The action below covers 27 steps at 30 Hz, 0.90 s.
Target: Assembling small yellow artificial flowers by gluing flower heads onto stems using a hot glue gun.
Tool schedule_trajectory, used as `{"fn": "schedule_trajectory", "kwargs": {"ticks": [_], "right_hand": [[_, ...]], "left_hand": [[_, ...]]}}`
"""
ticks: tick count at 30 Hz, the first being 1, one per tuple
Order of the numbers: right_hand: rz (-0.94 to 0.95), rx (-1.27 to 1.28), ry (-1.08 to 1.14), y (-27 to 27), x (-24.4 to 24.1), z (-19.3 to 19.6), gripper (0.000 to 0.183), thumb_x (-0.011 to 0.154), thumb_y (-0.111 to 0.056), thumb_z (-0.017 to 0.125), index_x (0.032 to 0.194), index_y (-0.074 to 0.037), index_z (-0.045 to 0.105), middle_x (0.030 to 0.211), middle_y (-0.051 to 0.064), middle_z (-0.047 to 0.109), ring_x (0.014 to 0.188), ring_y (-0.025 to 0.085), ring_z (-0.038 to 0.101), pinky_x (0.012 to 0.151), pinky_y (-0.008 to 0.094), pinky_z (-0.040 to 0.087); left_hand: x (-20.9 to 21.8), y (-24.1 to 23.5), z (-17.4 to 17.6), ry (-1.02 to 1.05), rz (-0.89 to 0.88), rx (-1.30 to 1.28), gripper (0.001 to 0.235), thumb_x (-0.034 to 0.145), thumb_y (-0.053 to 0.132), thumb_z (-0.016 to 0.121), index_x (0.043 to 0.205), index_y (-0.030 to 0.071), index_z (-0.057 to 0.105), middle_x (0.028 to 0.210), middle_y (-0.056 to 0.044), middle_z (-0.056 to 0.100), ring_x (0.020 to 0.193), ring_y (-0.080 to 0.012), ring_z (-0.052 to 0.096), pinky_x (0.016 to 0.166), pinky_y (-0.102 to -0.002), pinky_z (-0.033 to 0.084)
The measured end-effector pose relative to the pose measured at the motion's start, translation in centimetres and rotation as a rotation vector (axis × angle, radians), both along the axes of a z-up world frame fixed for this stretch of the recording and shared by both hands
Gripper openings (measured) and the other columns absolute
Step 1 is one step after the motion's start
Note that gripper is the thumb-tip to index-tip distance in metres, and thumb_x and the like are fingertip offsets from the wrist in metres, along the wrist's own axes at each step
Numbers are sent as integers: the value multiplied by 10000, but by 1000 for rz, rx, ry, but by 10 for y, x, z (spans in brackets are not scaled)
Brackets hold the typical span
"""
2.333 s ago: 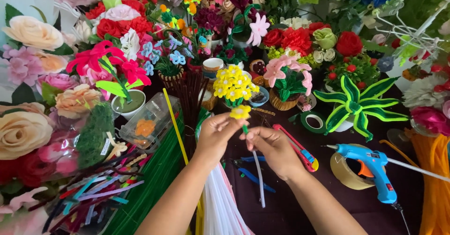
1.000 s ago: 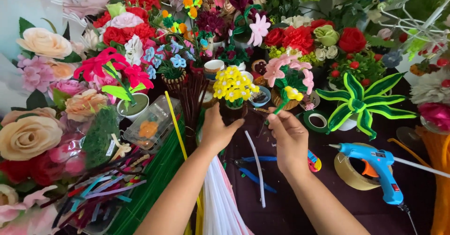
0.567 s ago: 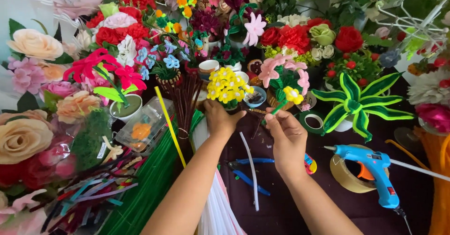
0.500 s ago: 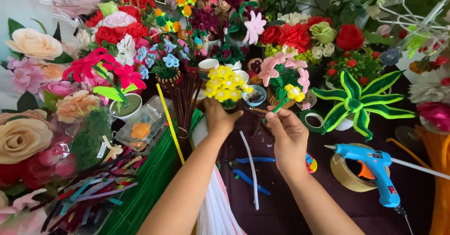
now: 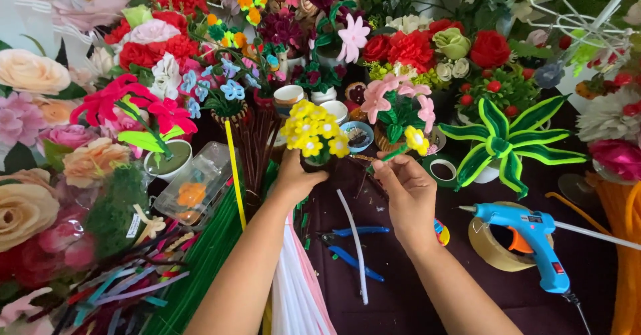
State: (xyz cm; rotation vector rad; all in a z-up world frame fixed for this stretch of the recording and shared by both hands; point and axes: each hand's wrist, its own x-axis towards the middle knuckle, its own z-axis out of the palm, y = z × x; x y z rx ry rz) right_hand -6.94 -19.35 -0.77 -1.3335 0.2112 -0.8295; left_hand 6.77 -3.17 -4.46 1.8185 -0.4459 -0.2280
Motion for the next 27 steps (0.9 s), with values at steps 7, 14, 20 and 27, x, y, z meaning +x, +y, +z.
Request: {"fn": "schedule_trajectory", "kwargs": {"ticks": [7, 14, 20, 27], "right_hand": [[18, -283, 169, -2, 6, -23, 92, 911, -69, 799, 981, -19, 766, 929, 128, 771, 829, 141, 700, 800, 343, 604], [-100, -700, 276, 16, 3, -19, 58, 918, -99, 803, 971, -86, 821, 899, 95, 795, 847, 204, 744, 819, 374, 585], [-186, -1038, 173, 24, 27, -10, 60, 944, -76, 786, 986, -33, 787, 894, 142, 761, 864, 331, 729, 789, 423, 583], [-176, -1215, 36, -15, 65, -67, 140, 957, -58, 762, 934, 65, 701, 827, 210, 704, 828, 433, 684, 693, 463, 572]], "left_hand": [[-7, 9, 15, -51, -20, 73, 987, 713, 134, 850, 1549, 15, 339, 1509, -247, 386, 1442, -422, 366, 1165, -620, 350], [1, 0, -12, -164, 54, 131, 961, 710, 145, 877, 1497, -35, 357, 1398, -281, 467, 1375, -440, 443, 1125, -585, 419], [-1, 2, -4, -189, 32, 35, 985, 703, 108, 889, 1493, -81, 331, 1366, -314, 459, 1363, -480, 428, 1104, -610, 412], [3, 4, -6, -131, -37, -30, 954, 706, 108, 866, 1511, -17, 370, 1361, -245, 496, 1355, -414, 466, 1086, -568, 444]]}}
